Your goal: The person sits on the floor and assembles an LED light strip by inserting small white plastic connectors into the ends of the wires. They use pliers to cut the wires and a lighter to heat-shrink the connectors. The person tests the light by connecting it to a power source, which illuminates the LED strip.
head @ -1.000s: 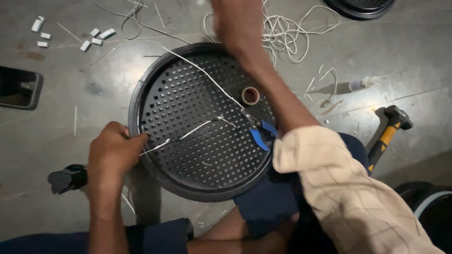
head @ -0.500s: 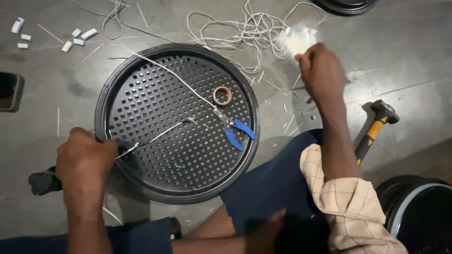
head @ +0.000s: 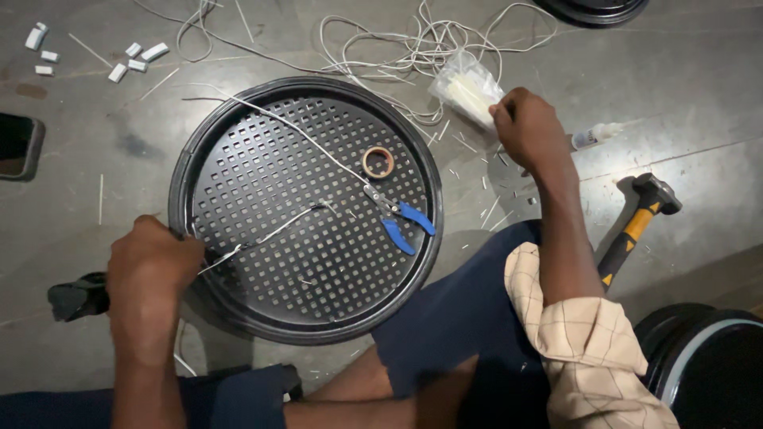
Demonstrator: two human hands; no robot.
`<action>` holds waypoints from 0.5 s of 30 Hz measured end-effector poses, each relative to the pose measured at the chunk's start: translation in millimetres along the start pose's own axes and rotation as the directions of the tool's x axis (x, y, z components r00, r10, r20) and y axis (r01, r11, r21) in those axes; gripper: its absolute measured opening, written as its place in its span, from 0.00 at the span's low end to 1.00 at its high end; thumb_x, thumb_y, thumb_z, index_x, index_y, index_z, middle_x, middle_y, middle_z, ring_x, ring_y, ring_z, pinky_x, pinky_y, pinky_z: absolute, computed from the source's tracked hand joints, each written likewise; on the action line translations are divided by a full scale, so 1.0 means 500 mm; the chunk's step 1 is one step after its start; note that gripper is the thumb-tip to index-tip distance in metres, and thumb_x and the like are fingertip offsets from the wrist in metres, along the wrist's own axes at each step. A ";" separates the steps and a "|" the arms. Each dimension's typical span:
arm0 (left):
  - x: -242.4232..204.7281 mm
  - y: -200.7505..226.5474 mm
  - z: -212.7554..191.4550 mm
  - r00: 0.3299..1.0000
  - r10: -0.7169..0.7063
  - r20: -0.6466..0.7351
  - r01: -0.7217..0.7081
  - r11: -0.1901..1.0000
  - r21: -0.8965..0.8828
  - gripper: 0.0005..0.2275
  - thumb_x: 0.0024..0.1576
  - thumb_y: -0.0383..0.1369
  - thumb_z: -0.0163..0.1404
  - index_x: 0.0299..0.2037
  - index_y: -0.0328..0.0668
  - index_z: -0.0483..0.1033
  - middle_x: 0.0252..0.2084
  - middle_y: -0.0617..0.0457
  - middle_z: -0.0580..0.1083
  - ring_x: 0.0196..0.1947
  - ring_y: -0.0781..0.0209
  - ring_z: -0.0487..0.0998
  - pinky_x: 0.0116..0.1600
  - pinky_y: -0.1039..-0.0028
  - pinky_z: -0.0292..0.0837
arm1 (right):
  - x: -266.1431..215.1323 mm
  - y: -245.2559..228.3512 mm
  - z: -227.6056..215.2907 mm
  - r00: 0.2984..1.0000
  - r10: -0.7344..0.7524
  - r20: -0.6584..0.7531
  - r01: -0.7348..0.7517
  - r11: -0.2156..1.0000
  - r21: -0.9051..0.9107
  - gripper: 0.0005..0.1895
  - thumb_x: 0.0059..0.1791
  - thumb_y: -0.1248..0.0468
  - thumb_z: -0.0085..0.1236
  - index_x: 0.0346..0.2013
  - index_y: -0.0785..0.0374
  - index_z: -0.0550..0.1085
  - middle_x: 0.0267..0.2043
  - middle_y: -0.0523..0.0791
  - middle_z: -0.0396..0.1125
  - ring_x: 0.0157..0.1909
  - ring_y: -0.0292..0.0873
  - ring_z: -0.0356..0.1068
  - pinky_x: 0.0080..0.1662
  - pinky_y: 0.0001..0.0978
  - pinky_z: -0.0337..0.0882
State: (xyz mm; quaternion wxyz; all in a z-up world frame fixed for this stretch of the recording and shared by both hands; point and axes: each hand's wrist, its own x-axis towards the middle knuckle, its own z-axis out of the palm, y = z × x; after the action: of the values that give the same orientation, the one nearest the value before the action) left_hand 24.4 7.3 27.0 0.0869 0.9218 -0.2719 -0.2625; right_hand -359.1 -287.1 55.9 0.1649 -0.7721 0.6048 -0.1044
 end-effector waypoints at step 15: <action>-0.067 0.060 -0.024 0.978 0.120 -0.170 -0.107 0.991 0.080 0.17 0.58 0.42 0.55 0.44 0.33 0.80 0.46 0.28 0.75 0.43 0.30 0.78 0.46 0.49 0.73 | -0.125 -0.229 -0.072 0.973 -0.197 0.123 0.055 0.710 0.702 0.10 0.58 0.62 0.55 0.44 0.68 0.75 0.34 0.41 0.71 0.34 0.32 0.68 0.39 0.24 0.69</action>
State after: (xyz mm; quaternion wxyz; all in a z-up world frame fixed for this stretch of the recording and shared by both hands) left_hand -6.9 0.8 60.7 0.0927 0.9267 -0.3245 -0.1654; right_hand -284.7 -206.6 135.2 0.4913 -0.6997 0.4485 -0.2605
